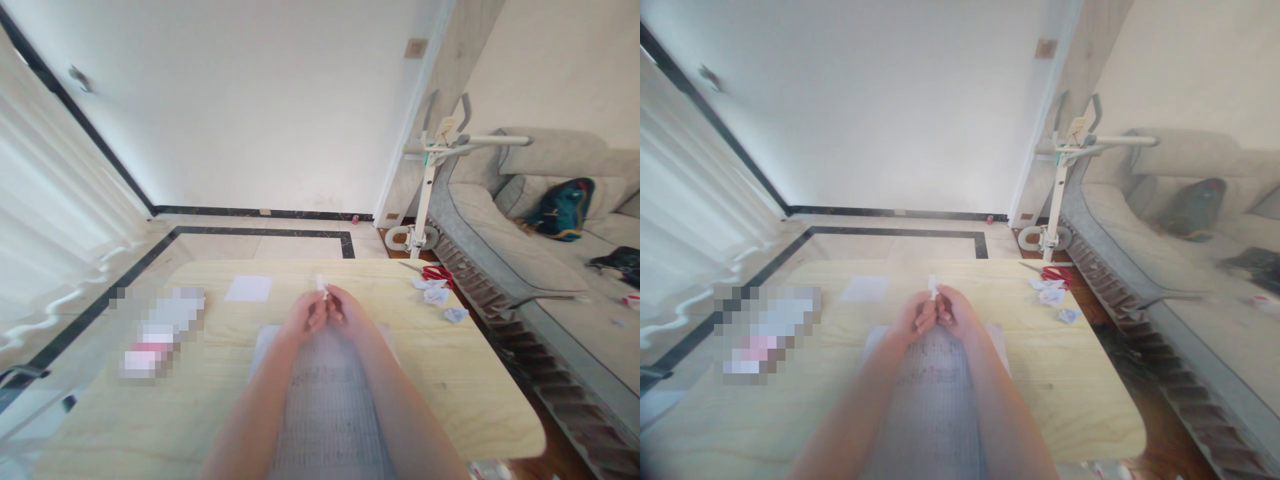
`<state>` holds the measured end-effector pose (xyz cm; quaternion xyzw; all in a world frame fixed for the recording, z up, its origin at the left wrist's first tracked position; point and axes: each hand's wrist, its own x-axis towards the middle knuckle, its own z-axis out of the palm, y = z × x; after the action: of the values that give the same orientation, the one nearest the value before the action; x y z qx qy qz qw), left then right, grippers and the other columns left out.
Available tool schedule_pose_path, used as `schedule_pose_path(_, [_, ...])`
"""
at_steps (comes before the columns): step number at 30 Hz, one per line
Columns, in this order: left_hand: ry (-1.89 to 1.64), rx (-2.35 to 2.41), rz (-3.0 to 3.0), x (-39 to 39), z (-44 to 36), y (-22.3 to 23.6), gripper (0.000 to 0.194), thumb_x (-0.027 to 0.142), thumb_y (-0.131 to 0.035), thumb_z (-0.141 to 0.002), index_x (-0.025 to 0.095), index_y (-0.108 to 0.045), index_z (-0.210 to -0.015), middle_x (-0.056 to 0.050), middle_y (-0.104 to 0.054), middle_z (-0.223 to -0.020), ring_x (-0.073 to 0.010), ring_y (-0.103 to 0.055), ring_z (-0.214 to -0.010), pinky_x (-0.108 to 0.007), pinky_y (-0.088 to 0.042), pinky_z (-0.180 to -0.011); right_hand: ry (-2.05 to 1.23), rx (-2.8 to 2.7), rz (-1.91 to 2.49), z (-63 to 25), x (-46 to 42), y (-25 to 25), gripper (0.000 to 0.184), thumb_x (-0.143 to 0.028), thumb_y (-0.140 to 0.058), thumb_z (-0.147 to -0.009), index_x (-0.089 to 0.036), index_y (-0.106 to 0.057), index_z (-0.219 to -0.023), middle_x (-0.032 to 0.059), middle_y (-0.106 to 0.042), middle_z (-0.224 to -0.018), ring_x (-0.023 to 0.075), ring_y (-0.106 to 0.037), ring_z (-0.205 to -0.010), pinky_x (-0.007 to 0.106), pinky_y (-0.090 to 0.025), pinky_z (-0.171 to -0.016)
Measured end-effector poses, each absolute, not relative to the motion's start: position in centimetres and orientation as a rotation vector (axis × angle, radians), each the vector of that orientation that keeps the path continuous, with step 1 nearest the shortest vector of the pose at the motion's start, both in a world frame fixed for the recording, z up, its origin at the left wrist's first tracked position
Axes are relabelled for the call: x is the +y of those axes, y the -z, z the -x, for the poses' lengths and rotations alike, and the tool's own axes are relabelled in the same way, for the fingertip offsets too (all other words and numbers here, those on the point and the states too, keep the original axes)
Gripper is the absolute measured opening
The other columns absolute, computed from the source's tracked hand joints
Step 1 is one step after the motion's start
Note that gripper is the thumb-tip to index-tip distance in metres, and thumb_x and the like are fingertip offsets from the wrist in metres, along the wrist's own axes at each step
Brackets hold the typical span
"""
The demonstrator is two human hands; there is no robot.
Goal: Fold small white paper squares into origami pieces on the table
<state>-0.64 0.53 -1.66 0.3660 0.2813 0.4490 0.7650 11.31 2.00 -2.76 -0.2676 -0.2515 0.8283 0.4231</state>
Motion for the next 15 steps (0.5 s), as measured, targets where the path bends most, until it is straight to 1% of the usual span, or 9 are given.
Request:
schedule_pose_path(3, [-0.987, 0.589, -0.79, 0.52, 0.72, 1.89, 0.048, 0.033, -0.052, -0.075, 0.016, -0.036, -0.033, 0.005, -0.024, -0.027, -0.0058, -0.031, -0.025, -0.02, -0.016, -0.031, -2.075, -0.641, 0.69, -11.27, 1.98, 2.61, 0.04, -0.039, -0.06, -0.075, -0.015, -0.049, -0.046, -0.0056, -0.041, -0.033, 0.0035, -0.028, -0.028, 0.019, -0.016, -0.031])
schedule_pose_path(5, [-0.999, 0.585, -0.773, 0.51, 0.72, 1.97, 0.045, 0.03, -0.051, -0.074, 0.016, -0.038, -0.034, 0.005, -0.024, -0.028, -0.0058, -0.031, -0.025, -0.02, -0.016, -0.032, -2.067, -0.643, 0.699, -11.27, 1.98, 2.56, 0.039, -0.039, -0.06, -0.074, -0.015, -0.049, -0.046, -0.0057, -0.041, -0.033, 0.0035, -0.028, -0.028, 0.019, -0.015, -0.031])
schedule_pose_path(11, [-0.986, 0.584, -0.708, 0.47, 0.59, 1.55, 0.046, 0.029, -0.047, -0.075, 0.016, -0.038, -0.032, 0.003, -0.025, -0.027, -0.0066, -0.031, -0.025, -0.02, -0.016, -0.032, -2.069, -0.638, 0.699, -11.3, 2.03, 2.66, 0.037, -0.039, -0.059, -0.075, -0.015, -0.051, -0.049, -0.0061, -0.041, -0.035, 0.0035, -0.028, -0.029, 0.019, -0.017, -0.031])
schedule_pose_path(15, [-0.995, 0.573, -0.657, 0.51, 0.57, 1.41, 0.043, 0.029, -0.045, -0.075, 0.016, -0.039, -0.034, 0.004, -0.023, -0.028, -0.0072, -0.03, -0.024, -0.021, -0.016, -0.032, -2.058, -0.623, 0.717, -11.28, 2.01, 2.52, 0.035, -0.038, -0.059, -0.075, -0.015, -0.051, -0.051, -0.0065, -0.041, -0.034, 0.0036, -0.027, -0.029, 0.019, -0.018, -0.031])
